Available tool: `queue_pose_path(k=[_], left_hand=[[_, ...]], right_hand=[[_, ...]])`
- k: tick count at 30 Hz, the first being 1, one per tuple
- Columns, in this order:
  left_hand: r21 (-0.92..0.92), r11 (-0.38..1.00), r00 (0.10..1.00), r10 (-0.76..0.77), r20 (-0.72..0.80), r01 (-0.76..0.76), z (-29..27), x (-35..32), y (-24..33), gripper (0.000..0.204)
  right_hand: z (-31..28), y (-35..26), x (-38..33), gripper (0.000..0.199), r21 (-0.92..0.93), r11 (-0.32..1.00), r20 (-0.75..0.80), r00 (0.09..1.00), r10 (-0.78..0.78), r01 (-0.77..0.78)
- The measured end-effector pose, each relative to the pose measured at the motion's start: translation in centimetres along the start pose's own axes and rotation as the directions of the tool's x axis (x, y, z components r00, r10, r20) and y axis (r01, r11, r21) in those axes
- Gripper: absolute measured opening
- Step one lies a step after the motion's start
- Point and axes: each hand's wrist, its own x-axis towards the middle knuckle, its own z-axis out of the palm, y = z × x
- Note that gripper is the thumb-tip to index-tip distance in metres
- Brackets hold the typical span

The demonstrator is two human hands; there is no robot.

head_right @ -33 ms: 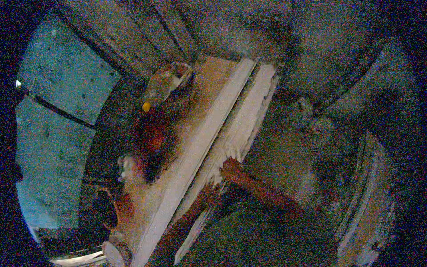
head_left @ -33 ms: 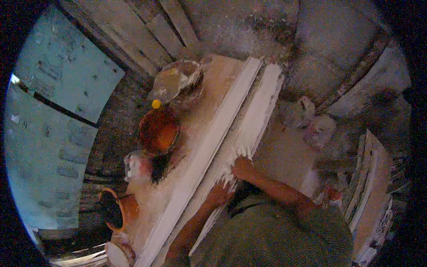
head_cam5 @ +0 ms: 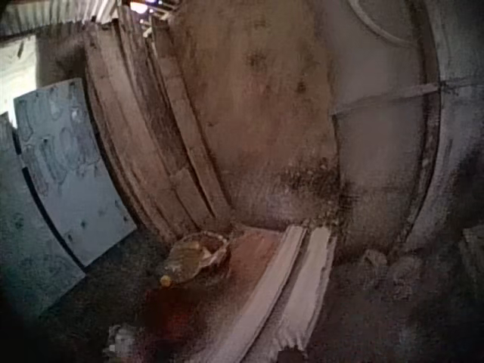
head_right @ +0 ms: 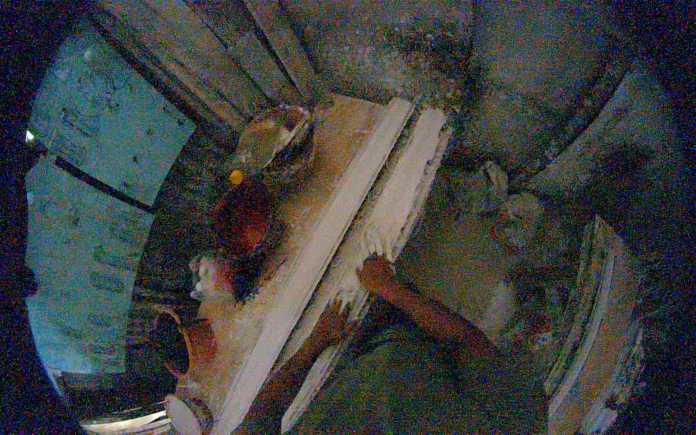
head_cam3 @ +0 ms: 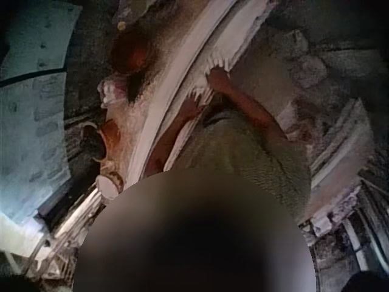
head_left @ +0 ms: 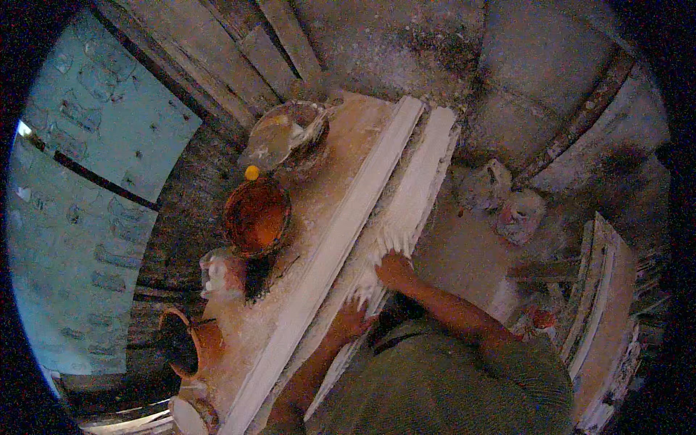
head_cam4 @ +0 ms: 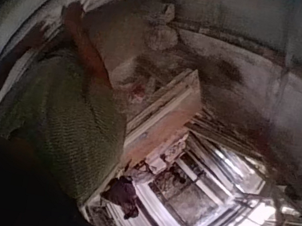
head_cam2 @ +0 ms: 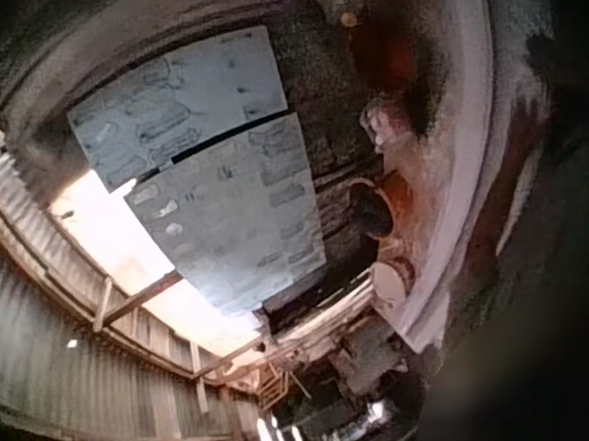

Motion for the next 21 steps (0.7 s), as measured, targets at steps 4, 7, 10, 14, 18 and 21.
queue_pose_path(k=[4,7,10,14,18,21], left_hand=[[-0.110,0.993,0.998,-0.049,0.027,0.051,0.5,0.1,-1.9,0.081],[-0.105,0.994,1.000,0.009,-0.007,-0.010,0.3,3.4,-2.4,0.081],[-0.154,0.988,0.998,-0.037,-0.053,0.028,-0.6,6.9,-1.7,0.081],[-0.117,0.992,0.995,-0.057,-0.086,0.047,-2.8,15.2,-0.2,0.079],[-0.116,0.993,0.992,-0.034,-0.119,0.021,-6.1,22.8,0.5,0.077],[-0.095,0.995,0.987,-0.021,-0.160,0.006,-8.7,28.1,0.9,0.076]], right_hand=[[-4.4,6.4,7.7,0.042,-0.060,0.992,-0.337,0.933,-0.129,0.116],[-8.4,13.7,14.8,0.032,-0.284,0.954,-0.506,0.829,-0.238,0.100],[-12.5,22.3,22.6,0.027,-0.434,0.887,-0.383,0.860,-0.339,0.156],[-14.9,32.1,31.7,0.028,-0.366,0.896,-0.279,0.889,-0.363,0.251],[-10.1,31.2,28.9,0.038,-0.387,0.880,-0.224,0.898,-0.379,0.275],[-7.1,24.5,22.6,0.034,-0.040,0.960,0.161,0.950,-0.267,0.277]])
